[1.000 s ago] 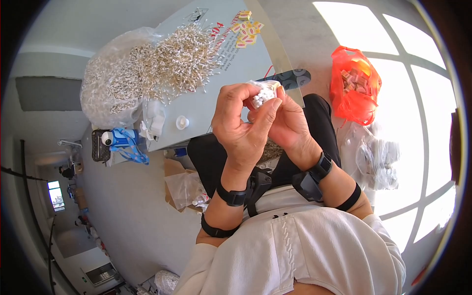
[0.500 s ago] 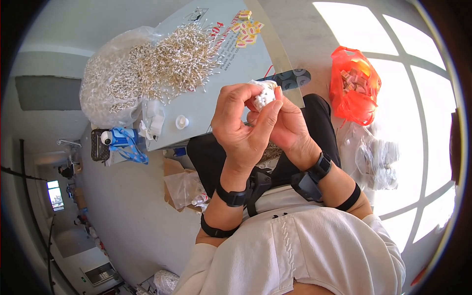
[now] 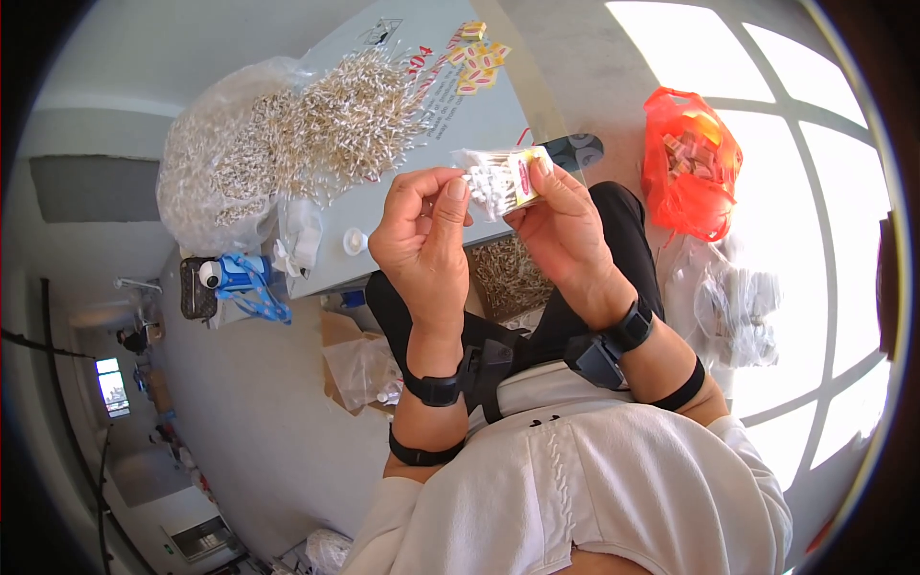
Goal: The recorder is manually packaging small bundles of cotton swabs into plastic bags.
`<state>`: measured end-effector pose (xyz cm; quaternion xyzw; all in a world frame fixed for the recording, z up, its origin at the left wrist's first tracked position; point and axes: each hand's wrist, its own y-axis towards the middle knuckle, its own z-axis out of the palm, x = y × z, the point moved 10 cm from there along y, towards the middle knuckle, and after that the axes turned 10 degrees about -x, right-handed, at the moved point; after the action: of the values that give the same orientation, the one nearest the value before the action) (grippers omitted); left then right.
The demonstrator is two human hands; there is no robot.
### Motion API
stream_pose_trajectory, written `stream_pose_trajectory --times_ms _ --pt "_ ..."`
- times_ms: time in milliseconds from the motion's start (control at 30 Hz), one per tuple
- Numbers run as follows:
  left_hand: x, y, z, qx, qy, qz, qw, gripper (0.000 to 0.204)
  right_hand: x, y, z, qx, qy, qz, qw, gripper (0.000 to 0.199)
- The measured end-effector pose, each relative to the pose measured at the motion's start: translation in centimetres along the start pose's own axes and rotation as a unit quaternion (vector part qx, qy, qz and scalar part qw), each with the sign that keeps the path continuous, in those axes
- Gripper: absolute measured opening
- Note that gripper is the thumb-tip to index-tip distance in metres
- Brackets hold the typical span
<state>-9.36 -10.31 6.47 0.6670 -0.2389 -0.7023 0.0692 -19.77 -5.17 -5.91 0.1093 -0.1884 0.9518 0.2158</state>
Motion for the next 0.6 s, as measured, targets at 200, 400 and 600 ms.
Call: stream_pose_trajectory --times_ms 200,400,600 --pt "5.6 -0.1 -0.6 -0.001 -0.215 -0.207 0.954 0.011 5.6 -3.4 3.6 -0.016 -0.238 -0.3 0.924 0.021" --pt "9.6 -1.9 1.2 0.025 -0.36 -0.335 0.87 0.016 7.2 -8.4 8.9 0.048 -0.443 -0.563 0.696 0.036" --pt "10.1 -2.5 1.5 0.044 -0.368 -0.353 0.859 0.014 6.2 -9.4 9.5 0.09 -0.433 -0.592 0.674 0.045"
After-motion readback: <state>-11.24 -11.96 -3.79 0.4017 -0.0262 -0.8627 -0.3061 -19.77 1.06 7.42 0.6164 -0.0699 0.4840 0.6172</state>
